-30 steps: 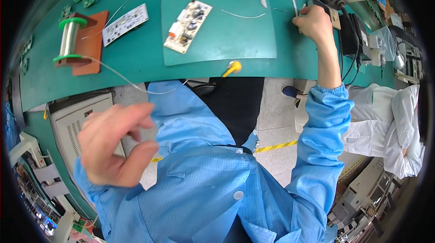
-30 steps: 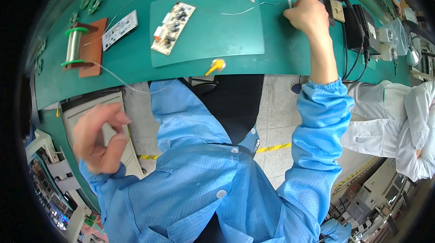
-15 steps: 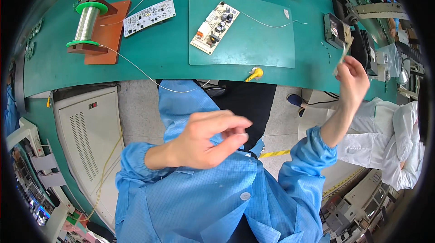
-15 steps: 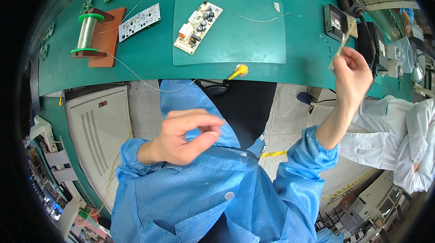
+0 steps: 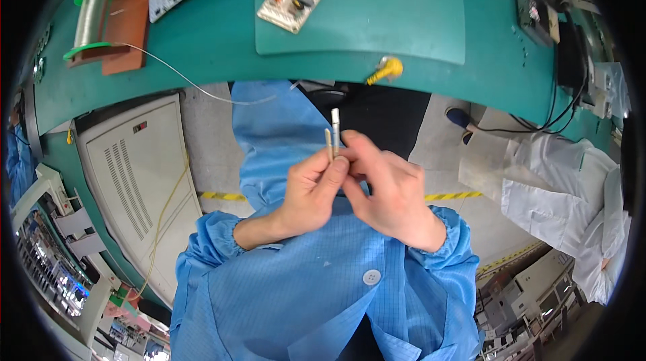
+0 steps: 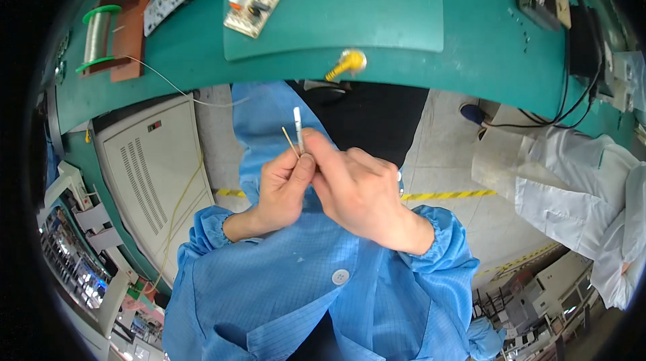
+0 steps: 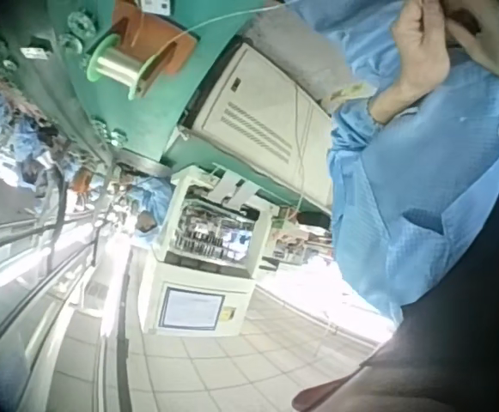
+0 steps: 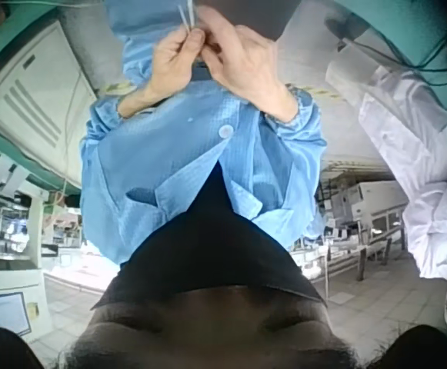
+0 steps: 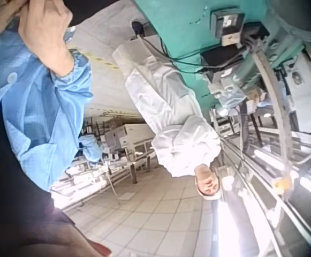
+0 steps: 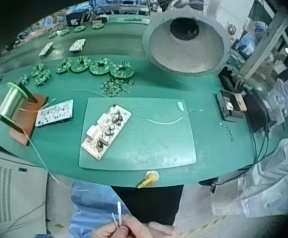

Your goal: Soldering components onto a printed circuit board at an industrial electronics assembly station.

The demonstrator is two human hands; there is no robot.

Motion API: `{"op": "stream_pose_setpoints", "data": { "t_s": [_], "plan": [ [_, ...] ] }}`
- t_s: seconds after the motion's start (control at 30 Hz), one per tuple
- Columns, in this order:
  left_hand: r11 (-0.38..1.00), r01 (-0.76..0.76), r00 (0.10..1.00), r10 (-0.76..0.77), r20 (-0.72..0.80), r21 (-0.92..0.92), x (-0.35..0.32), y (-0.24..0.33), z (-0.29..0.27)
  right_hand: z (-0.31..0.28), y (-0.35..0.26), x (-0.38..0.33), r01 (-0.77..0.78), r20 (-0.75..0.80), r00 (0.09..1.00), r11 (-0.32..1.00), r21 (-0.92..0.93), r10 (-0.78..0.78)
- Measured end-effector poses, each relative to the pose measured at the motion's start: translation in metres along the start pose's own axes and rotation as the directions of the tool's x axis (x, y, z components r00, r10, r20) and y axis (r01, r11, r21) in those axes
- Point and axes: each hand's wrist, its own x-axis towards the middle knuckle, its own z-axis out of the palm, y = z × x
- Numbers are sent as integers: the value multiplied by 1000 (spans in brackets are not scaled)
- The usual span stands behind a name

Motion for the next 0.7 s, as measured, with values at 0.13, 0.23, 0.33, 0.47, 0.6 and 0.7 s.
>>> {"op": "stream_pose_setpoints", "data": {
  "t_s": [0.13, 0.23, 0.33, 0.47, 0.6, 0.7],
  "plan": [
    [988, 157, 976, -154, -153, 2, -11, -32, -18, 19, 18, -13, -33, 83, 996, 992, 124, 23],
    [955, 296, 934, -294, -205, -22, -15, -42, -29, 22, 48, -16, -167, 92, 985, 956, 239, 149],
    [939, 344, 917, -339, -212, -15, -9, -44, -22, 22, 79, -2, -279, 201, 950, 937, 211, 238],
    [898, 438, 886, -423, -191, 44, 5, -55, -17, 35, 124, 29, -463, 439, 801, 886, 26, 406],
    [881, 423, 885, -352, -304, 212, 3, -42, -2, 52, 152, 45, -89, 260, 965, 980, 176, 41],
    [831, 537, 775, -419, -473, 145, -27, -7, 33, 77, 179, 19, -307, 680, 651, 937, -170, 337]
  ]
}}
